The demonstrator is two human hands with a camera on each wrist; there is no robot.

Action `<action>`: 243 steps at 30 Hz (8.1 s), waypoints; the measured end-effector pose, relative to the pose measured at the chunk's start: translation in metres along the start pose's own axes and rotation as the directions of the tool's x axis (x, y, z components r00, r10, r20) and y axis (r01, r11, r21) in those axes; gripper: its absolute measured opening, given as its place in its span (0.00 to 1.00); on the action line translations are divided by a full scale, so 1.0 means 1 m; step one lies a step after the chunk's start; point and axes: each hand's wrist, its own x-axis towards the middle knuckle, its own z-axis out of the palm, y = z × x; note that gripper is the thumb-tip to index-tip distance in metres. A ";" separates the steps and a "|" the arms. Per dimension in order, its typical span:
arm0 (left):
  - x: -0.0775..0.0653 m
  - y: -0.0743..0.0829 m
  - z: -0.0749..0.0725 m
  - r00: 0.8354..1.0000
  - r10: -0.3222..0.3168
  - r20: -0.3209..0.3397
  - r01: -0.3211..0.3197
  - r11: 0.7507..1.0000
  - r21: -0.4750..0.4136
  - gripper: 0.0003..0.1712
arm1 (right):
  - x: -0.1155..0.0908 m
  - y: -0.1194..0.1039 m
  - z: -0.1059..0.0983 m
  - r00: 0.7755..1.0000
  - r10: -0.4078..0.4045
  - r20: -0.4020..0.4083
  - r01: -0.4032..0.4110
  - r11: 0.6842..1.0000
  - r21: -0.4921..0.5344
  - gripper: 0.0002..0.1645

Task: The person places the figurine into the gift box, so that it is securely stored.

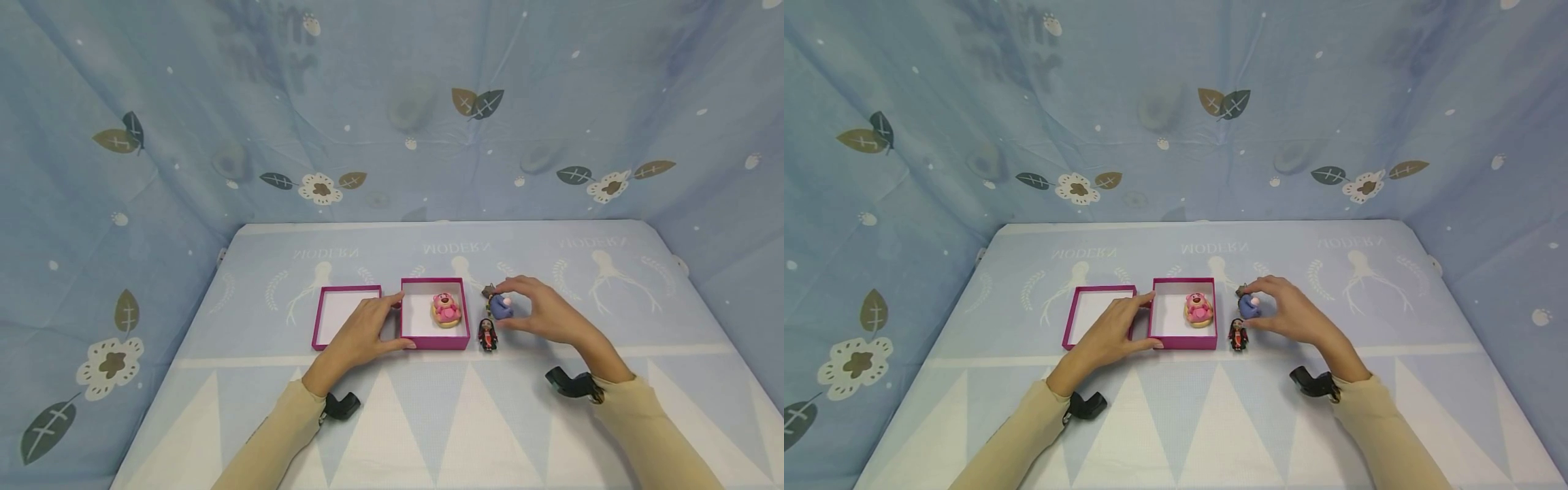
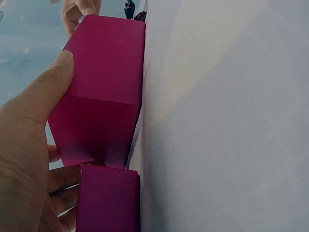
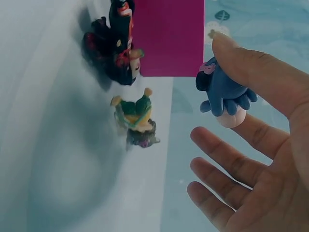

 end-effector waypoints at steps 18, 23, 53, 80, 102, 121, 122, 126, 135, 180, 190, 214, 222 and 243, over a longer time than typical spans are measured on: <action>0.000 0.000 0.000 1.000 0.000 -0.004 0.000 1.000 0.012 0.56 | 0.023 -0.020 0.005 0.997 -0.080 0.017 0.079 0.996 0.033 0.35; 0.000 -0.001 0.001 1.000 0.000 -0.005 0.000 1.000 0.016 0.56 | 0.027 -0.024 0.007 0.995 -0.101 0.022 0.100 0.994 0.043 0.36; 0.000 0.000 -0.001 1.000 -0.002 -0.001 0.002 1.000 0.010 0.56 | 0.050 -0.036 0.021 0.981 -0.181 0.075 0.173 0.980 0.099 0.36; 0.000 0.000 -0.001 1.000 -0.005 0.001 0.005 1.000 0.013 0.56 | 0.069 -0.040 0.039 0.957 -0.204 0.208 0.175 0.973 0.149 0.33; 0.000 -0.003 0.001 1.000 0.020 -0.019 -0.020 1.000 0.007 0.56 | 0.071 -0.036 0.040 0.921 -0.235 0.311 0.201 0.970 0.137 0.30; 0.000 -0.002 0.002 1.000 0.000 -0.006 0.000 1.000 0.017 0.56 | 0.079 -0.026 0.034 0.867 -0.224 0.446 0.115 0.959 0.257 0.30; 0.000 -0.001 0.002 1.000 0.000 -0.006 0.001 1.000 0.018 0.56 | 0.080 -0.026 0.033 0.862 -0.220 0.456 0.108 0.960 0.258 0.30; 0.000 -0.002 0.002 1.000 -0.003 -0.005 0.003 1.000 0.021 0.56 | 0.083 -0.027 0.031 0.842 -0.229 0.489 0.112 0.960 0.256 0.29; 0.001 -0.001 0.001 1.000 -0.003 0.000 0.003 1.000 0.014 0.56 | 0.088 -0.032 0.028 0.815 -0.230 0.533 0.152 0.971 0.187 0.29; 0.001 -0.002 0.002 1.000 0.006 -0.012 -0.006 1.000 0.026 0.56 | 0.091 -0.037 0.024 0.783 -0.190 0.592 0.179 0.981 0.078 0.28; 0.002 -0.002 0.002 1.000 0.013 -0.012 -0.012 1.000 0.027 0.56 | 0.090 -0.031 0.026 0.783 -0.251 0.569 0.186 0.968 0.171 0.28; 0.002 -0.001 0.002 1.000 0.017 -0.024 -0.017 1.000 0.013 0.56 | 0.087 -0.032 0.033 0.826 -0.256 0.502 0.227 0.966 0.119 0.27; 0.000 -0.002 0.005 0.999 0.022 -0.041 -0.021 1.000 0.019 0.56 | 0.086 -0.035 0.029 0.813 -0.229 0.535 0.239 0.970 0.051 0.27; -0.001 -0.004 0.008 0.998 0.041 -0.047 -0.039 0.998 0.043 0.56 | 0.083 -0.043 0.031 0.832 -0.092 0.547 0.164 0.983 -0.084 0.26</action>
